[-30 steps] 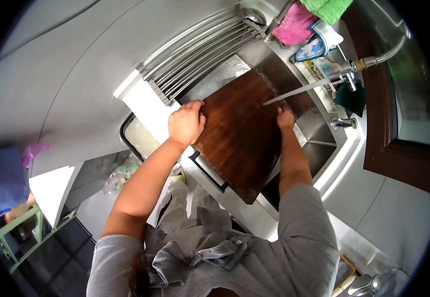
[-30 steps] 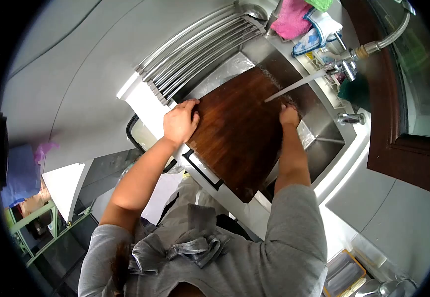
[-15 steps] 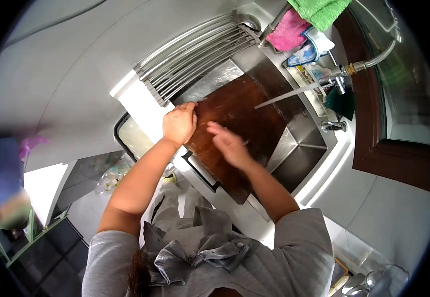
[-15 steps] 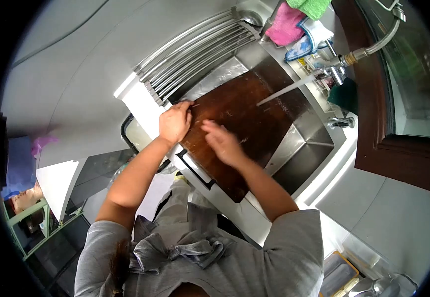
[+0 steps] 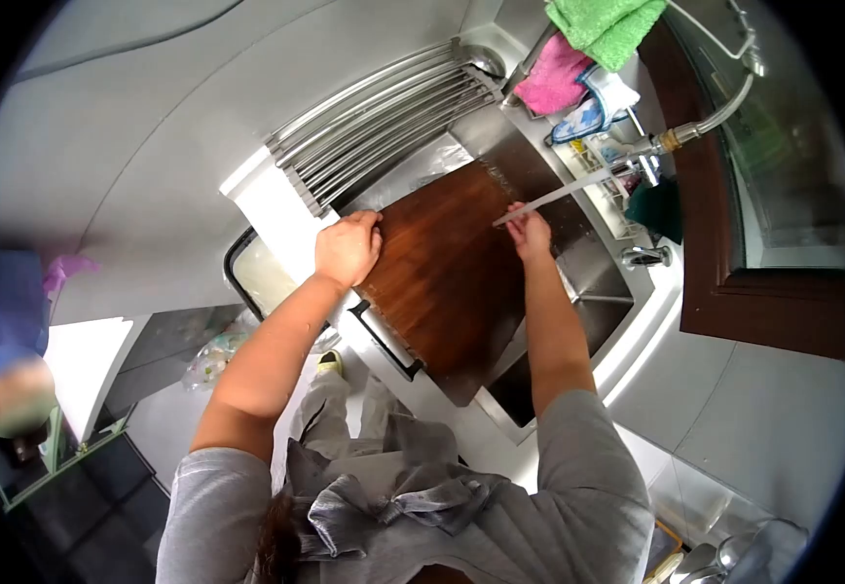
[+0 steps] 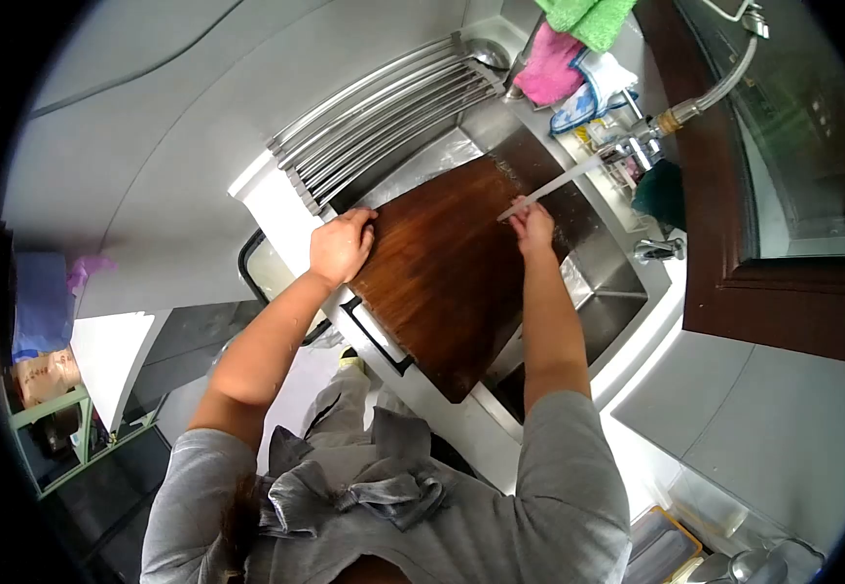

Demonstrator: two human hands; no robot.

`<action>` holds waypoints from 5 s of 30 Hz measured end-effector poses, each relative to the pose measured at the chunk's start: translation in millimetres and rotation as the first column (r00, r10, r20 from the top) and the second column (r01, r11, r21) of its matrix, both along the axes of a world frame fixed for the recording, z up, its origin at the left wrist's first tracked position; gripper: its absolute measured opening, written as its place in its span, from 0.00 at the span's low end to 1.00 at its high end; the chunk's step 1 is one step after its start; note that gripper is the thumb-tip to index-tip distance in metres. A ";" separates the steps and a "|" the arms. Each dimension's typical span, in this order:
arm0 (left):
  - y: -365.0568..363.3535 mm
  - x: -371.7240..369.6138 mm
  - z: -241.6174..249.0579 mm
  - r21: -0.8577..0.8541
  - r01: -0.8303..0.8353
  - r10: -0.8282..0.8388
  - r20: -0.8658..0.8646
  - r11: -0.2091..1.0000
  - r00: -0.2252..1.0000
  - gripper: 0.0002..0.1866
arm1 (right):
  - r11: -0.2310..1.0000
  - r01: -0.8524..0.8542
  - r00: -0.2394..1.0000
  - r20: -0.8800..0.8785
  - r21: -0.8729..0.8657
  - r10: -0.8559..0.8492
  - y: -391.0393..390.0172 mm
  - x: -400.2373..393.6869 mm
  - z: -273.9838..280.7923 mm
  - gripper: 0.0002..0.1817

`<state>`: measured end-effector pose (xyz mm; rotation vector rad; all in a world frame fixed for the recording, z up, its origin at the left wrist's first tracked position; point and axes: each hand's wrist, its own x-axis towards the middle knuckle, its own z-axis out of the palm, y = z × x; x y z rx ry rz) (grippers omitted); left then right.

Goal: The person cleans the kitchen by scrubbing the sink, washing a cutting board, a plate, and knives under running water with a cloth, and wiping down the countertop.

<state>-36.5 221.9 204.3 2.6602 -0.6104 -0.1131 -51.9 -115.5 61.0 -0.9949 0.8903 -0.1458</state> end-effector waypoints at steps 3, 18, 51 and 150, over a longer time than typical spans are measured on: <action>1.8 0.3 -7.7 0.009 0.035 -0.035 0.086 0.999 0.996 0.11 | 0.910 0.021 0.984 0.150 0.415 -0.092 16.4 11.2 38.0 0.17; -250.9 25.2 -14.8 -0.389 -0.835 -0.802 -0.588 0.388 -0.099 0.13 | 0.920 0.339 0.825 0.408 0.194 -0.390 43.3 -8.9 122.3 0.16; -308.2 201.9 -39.5 -0.063 0.684 -0.687 -0.064 0.726 0.724 0.22 | 0.802 0.574 0.721 0.565 -0.163 -0.401 62.4 84.6 239.0 0.14; -264.8 137.1 -12.6 -0.066 0.624 -0.523 0.482 0.779 0.703 0.17 | 0.921 0.329 0.745 0.541 0.210 -0.390 68.4 -22.6 116.3 0.27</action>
